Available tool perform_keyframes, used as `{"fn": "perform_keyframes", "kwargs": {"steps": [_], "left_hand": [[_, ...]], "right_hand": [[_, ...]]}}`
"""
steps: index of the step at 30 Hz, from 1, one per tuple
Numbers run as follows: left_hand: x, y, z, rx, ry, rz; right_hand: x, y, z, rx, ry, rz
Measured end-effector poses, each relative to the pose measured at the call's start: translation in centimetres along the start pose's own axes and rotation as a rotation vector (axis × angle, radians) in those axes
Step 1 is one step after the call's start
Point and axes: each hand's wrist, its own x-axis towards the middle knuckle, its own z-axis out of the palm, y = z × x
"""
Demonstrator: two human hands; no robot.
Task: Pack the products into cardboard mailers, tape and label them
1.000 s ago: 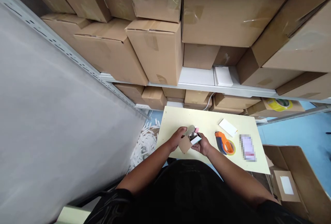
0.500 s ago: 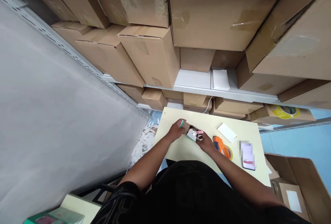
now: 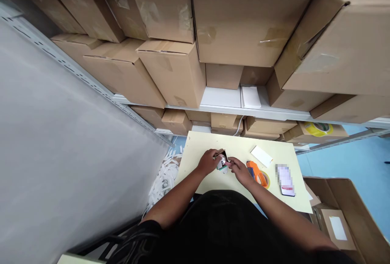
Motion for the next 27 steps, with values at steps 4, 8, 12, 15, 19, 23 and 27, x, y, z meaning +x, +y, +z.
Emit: {"fn": "perform_keyframes", "kwargs": {"steps": [4, 8, 12, 15, 19, 23, 27], "left_hand": [[-0.1, -0.3, 0.2, 0.001, -0.039, 0.050], [0.2, 0.1, 0.5, 0.026, -0.037, 0.079], [-0.2, -0.1, 0.0, -0.022, -0.074, 0.130], [-0.6, -0.8, -0.4, -0.110, -0.065, 0.033], [-1.2, -1.8, -0.4, -0.097, 0.028, -0.006], [-1.4, -2.0, -0.3, -0.009, 0.098, 0.198], [-1.5, -1.8, -0.9, 0.028, -0.099, 0.335]], "right_hand": [[0.2, -1.5, 1.0, -0.235, 0.119, 0.041], [0.6, -0.8, 1.3, -0.258, 0.105, 0.054], [0.7, 1.3, 1.2, -0.093, 0.088, 0.087], [0.6, 2.5, 1.1, -0.026, 0.127, 0.162], [0.3, 2.6, 0.7, -0.222, 0.273, 0.060], [0.1, 1.5, 0.1, -0.489, 0.277, -0.192], [0.1, 0.3, -0.4, -0.707, 0.132, -0.332]]}}
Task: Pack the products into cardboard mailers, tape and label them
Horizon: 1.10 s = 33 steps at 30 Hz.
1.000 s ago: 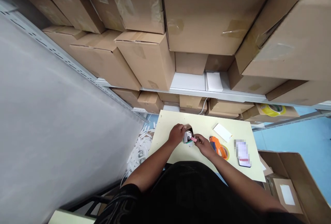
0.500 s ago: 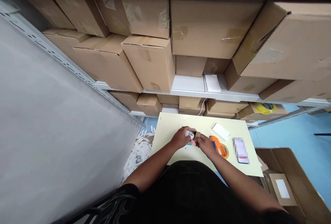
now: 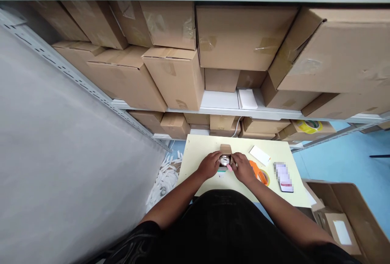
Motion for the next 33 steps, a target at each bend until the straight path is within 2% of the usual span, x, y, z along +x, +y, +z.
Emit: {"fn": "perform_keyframes", "kwargs": {"steps": [4, 13, 25, 28, 33], "left_hand": [[-0.5, 0.3, -0.4, -0.020, -0.085, 0.011], [-0.3, 1.0, 0.1, 0.028, -0.016, -0.037], [-0.1, 0.5, 1.4, 0.099, -0.049, 0.005], [0.1, 0.4, 1.4, 0.160, -0.032, -0.002], [-0.2, 0.5, 1.4, 0.185, -0.005, -0.045]], "right_hand": [[0.3, -0.9, -0.6, -0.099, -0.041, -0.024], [1.2, -5.0, -0.1, -0.267, -0.095, 0.077], [4.4, -4.7, 1.4, -0.243, -0.144, 0.235], [3.8, -5.2, 1.3, -0.370, -0.142, 0.149], [2.1, -6.2, 0.4, -0.408, -0.028, -0.007]]}}
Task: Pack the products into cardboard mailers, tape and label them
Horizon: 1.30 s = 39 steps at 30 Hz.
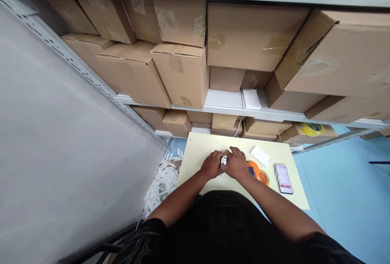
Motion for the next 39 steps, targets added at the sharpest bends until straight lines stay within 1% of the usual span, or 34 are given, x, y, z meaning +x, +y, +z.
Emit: {"fn": "perform_keyframes", "kwargs": {"steps": [2, 4, 7, 9, 11, 12, 14, 15, 18, 20, 22, 24, 26, 28, 29, 31, 32, 33, 34, 35, 36, 38, 39], "left_hand": [[0.0, 0.1, -0.1, 0.011, 0.007, -0.027], [0.2, 0.0, -0.1, 0.008, 0.027, -0.041], [0.6, -0.1, -0.4, -0.022, 0.060, -0.045], [0.7, -0.1, -0.7, -0.053, 0.073, -0.053], [0.5, -0.1, -1.1, -0.100, 0.083, -0.061], [0.3, -0.1, -1.4, -0.135, 0.090, -0.062], [-0.2, 0.1, -2.2, -0.233, 0.113, -0.050], [-0.5, 0.3, -2.6, -0.293, 0.131, -0.043], [-1.1, 1.4, -3.8, -0.528, 0.194, -0.031], [-1.1, 2.7, -4.5, -0.719, 0.187, -0.023], [-0.8, 4.4, -5.1, -0.866, 0.150, -0.023], [-0.5, 5.9, -5.5, -0.951, 0.125, -0.035], [-0.5, 6.9, -5.9, -1.049, 0.100, -0.037], [-0.7, 7.3, -6.3, -1.183, 0.046, -0.038], [-0.9, 7.3, -6.4, -1.248, 0.010, -0.045], [-1.2, 7.2, -6.5, -1.365, -0.075, -0.076], [-1.3, 7.2, -6.5, -1.410, -0.121, -0.095], [-1.3, 7.3, -6.4, -1.439, -0.157, -0.112], [-1.2, 7.4, -6.3, -1.444, -0.171, -0.124], [-1.1, 7.6, -6.1, -1.424, -0.157, -0.127], [-0.9, 7.8, -6.0, -1.385, -0.117, -0.122], [-0.5, 8.2, -5.7, -1.284, 0.020, -0.101], [-0.3, 8.4, -5.7, -1.248, 0.081, -0.092]], "right_hand": [[-0.3, -0.3, -1.3, 0.027, 0.056, -0.042], [-0.3, -0.6, -3.3, 0.095, 0.107, -0.062], [0.0, -0.9, -7.4, 0.256, 0.150, 0.003], [0.2, -1.0, -10.7, 0.371, 0.142, 0.071], [0.4, -0.8, -13.6, 0.445, 0.129, 0.081], [0.6, -0.7, -14.8, 0.475, 0.143, 0.073], [1.1, -0.3, -16.4, 0.536, 0.192, 0.055], [1.4, 0.0, -16.8, 0.576, 0.215, 0.051], [2.8, 0.6, -16.4, 0.713, 0.244, 0.072], [3.8, 0.7, -15.5, 0.827, 0.225, 0.115], [4.7, 0.4, -14.7, 0.966, 0.161, 0.156], [5.0, -0.1, -14.1, 1.107, 0.099, 0.131], [4.9, -0.6, -13.7, 1.244, 0.062, 0.043], [4.2, -0.9, -13.0, 1.392, 0.000, -0.046], [3.8, -0.9, -12.5, 1.462, -0.059, -0.071], [3.0, -1.0, -11.4, 1.553, -0.196, -0.075], [2.7, -1.1, -10.8, 1.572, -0.245, -0.056], [2.5, -1.2, -10.2, 1.578, -0.268, -0.027], [2.5, -1.2, -9.8, 1.575, -0.254, 0.006], [2.6, -1.3, -9.4, 1.563, -0.207, 0.034], [2.7, -1.4, -9.3, 1.545, -0.137, 0.057], [3.2, -1.5, -9.4, 1.509, 0.004, 0.083], [3.5, -1.5, -9.6, 1.500, 0.052, 0.085]]}}
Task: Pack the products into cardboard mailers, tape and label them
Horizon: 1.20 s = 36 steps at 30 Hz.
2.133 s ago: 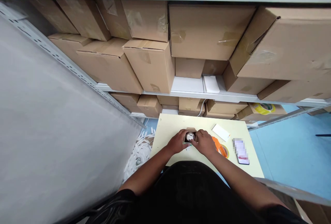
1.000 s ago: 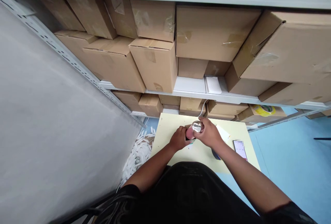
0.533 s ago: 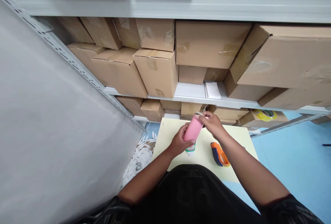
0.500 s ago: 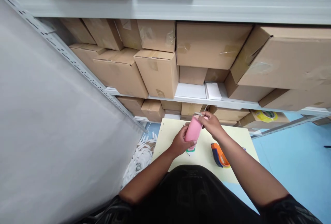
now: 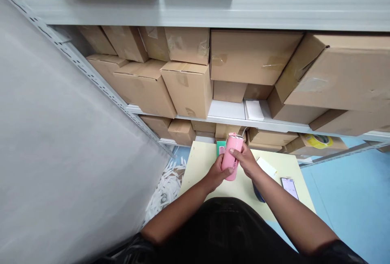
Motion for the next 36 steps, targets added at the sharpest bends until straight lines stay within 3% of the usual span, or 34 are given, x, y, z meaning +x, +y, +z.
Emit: {"fn": "perform_keyframes", "kwargs": {"steps": [2, 8, 13, 15, 21, 28, 33, 36], "left_hand": [[0.1, 0.2, 0.2, -0.002, 0.020, 0.009], [-0.4, 0.8, 0.4, -0.201, -0.179, -0.217], [-0.4, 0.9, 0.6, -0.025, 0.002, -0.049], [-0.7, 1.3, 0.4, 0.015, 0.034, -0.034], [-2.5, 2.8, -1.0, -0.159, -0.171, -0.153], [-4.0, 3.3, -2.8, -0.029, -0.050, 0.000], [-5.6, 4.0, -4.3, -0.134, -0.204, -0.098], [-6.2, 3.9, -4.7, -0.178, -0.255, -0.164]], "right_hand": [[0.2, -0.5, -0.2, 0.023, -0.004, -0.010], [-0.4, -1.2, -0.9, 0.236, -0.200, 0.123], [-0.2, -1.7, 0.3, 0.092, 0.027, -0.049], [-0.4, -1.9, 0.8, 0.047, 0.059, -0.084], [-2.0, -1.4, 2.4, 0.155, -0.162, 0.095], [-2.6, -1.0, 6.0, 0.014, 0.132, -0.122], [-4.2, -1.0, 6.9, 0.099, -0.042, 0.045], [-4.8, -0.9, 7.1, 0.124, -0.031, 0.073]]}}
